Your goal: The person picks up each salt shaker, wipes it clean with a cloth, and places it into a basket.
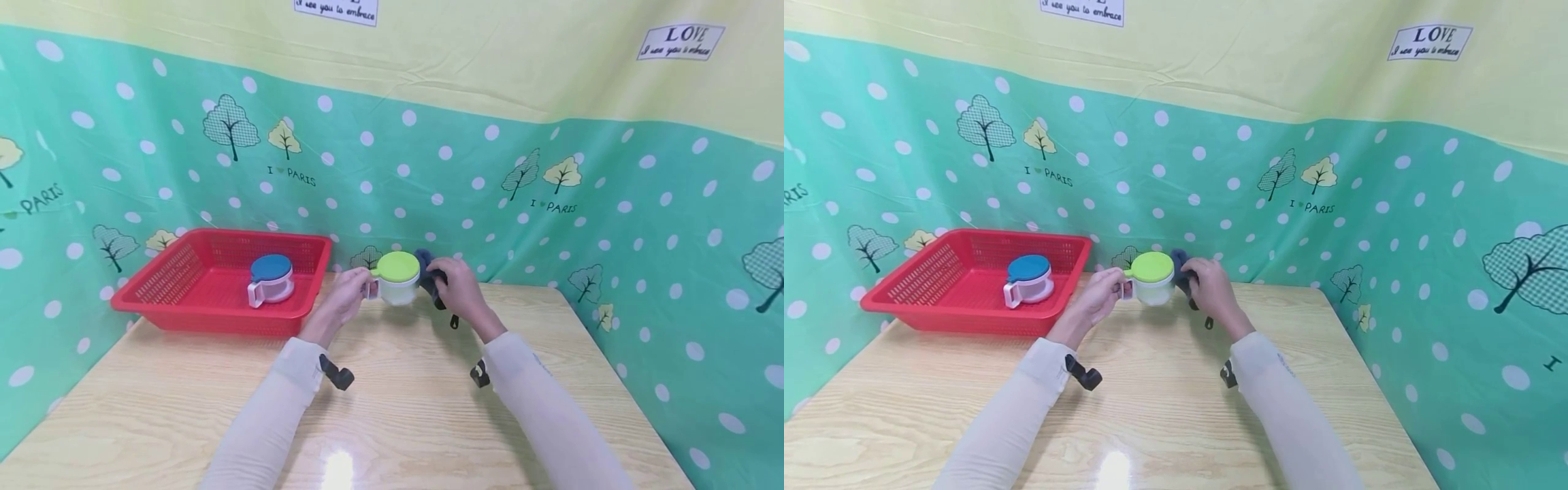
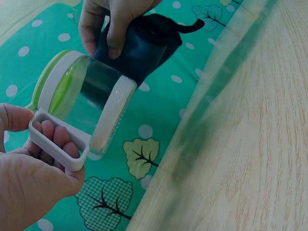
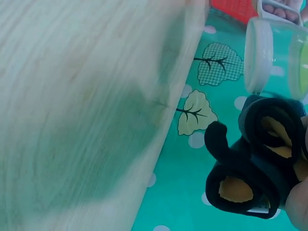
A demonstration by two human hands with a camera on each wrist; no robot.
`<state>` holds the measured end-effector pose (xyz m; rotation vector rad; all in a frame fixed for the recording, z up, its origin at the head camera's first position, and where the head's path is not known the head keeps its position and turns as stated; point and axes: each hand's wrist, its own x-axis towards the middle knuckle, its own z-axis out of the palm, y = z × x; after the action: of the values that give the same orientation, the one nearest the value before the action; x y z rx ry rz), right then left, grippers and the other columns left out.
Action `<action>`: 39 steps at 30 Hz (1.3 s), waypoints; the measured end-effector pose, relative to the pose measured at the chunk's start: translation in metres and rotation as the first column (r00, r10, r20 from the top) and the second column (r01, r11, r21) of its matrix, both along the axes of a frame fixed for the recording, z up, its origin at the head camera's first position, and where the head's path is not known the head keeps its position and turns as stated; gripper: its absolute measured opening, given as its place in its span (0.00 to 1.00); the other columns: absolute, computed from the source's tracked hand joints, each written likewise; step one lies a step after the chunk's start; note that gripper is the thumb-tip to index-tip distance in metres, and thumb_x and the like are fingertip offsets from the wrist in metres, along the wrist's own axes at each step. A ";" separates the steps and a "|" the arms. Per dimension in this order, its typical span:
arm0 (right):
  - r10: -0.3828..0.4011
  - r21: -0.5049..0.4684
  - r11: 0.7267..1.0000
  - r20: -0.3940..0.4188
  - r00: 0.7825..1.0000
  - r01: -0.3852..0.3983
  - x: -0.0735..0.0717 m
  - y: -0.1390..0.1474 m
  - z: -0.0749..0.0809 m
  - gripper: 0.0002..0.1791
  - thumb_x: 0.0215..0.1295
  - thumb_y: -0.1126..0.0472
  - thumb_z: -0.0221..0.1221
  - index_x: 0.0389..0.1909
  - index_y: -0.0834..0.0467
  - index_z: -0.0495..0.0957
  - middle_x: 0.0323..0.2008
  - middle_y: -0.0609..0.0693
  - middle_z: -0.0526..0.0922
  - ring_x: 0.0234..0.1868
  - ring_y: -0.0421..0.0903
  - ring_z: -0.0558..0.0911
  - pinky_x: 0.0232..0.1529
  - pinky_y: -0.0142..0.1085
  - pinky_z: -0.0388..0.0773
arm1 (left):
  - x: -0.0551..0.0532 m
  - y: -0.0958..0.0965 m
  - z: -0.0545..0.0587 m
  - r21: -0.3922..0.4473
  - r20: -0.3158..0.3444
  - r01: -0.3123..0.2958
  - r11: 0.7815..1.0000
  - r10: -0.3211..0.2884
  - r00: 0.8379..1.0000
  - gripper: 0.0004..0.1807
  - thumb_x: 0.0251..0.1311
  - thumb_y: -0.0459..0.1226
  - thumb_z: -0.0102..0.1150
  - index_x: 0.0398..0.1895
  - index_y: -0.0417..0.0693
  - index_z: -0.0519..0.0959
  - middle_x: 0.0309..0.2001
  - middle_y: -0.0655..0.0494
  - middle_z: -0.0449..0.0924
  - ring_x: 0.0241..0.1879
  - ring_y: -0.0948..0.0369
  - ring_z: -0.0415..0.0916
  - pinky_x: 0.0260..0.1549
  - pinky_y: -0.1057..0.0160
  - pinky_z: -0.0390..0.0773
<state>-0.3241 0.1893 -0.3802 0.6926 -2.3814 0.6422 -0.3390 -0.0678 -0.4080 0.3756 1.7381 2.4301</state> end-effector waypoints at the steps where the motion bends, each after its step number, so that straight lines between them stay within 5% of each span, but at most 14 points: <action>1: 0.006 -0.008 1.000 0.010 1.000 -0.006 -0.001 0.000 0.001 0.11 0.62 0.76 0.61 0.44 0.64 0.85 0.48 0.60 0.87 0.53 0.58 0.83 0.58 0.51 0.77 | 0.001 0.000 0.001 -0.002 -0.004 0.011 1.000 -0.011 1.000 0.11 0.60 0.24 0.45 0.22 0.44 0.69 0.30 0.52 0.71 0.35 0.57 0.69 0.41 0.63 0.70; 17: 0.046 -0.057 0.998 0.087 0.995 -0.041 -0.005 0.008 0.019 0.12 0.65 0.74 0.63 0.46 0.60 0.86 0.51 0.57 0.86 0.57 0.59 0.82 0.60 0.53 0.76 | 0.005 0.001 0.002 -0.039 -0.058 0.185 0.982 -0.187 0.981 0.12 0.66 0.26 0.43 0.26 0.45 0.73 0.29 0.53 0.72 0.34 0.57 0.68 0.42 0.63 0.68; 29: 0.064 -0.006 0.998 0.161 0.985 -0.064 0.000 0.021 0.012 0.13 0.64 0.74 0.63 0.46 0.60 0.86 0.50 0.57 0.86 0.54 0.58 0.82 0.57 0.54 0.78 | 0.005 -0.001 -0.001 0.005 -0.053 0.141 0.990 -0.141 0.989 0.12 0.67 0.26 0.43 0.27 0.46 0.72 0.29 0.53 0.72 0.34 0.58 0.68 0.40 0.65 0.70; 39: 0.069 -0.025 0.997 0.077 0.995 -0.067 0.000 0.020 0.021 0.12 0.63 0.74 0.64 0.45 0.60 0.86 0.50 0.57 0.87 0.55 0.59 0.82 0.57 0.54 0.78 | 0.003 0.001 -0.005 -0.056 -0.040 0.129 0.990 -0.131 0.991 0.11 0.67 0.27 0.44 0.26 0.44 0.71 0.31 0.52 0.72 0.35 0.57 0.68 0.41 0.64 0.70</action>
<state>-0.3242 0.2088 -0.3596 0.7550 -2.4264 0.7358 -0.3365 -0.0670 -0.4126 0.5224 1.7334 2.2976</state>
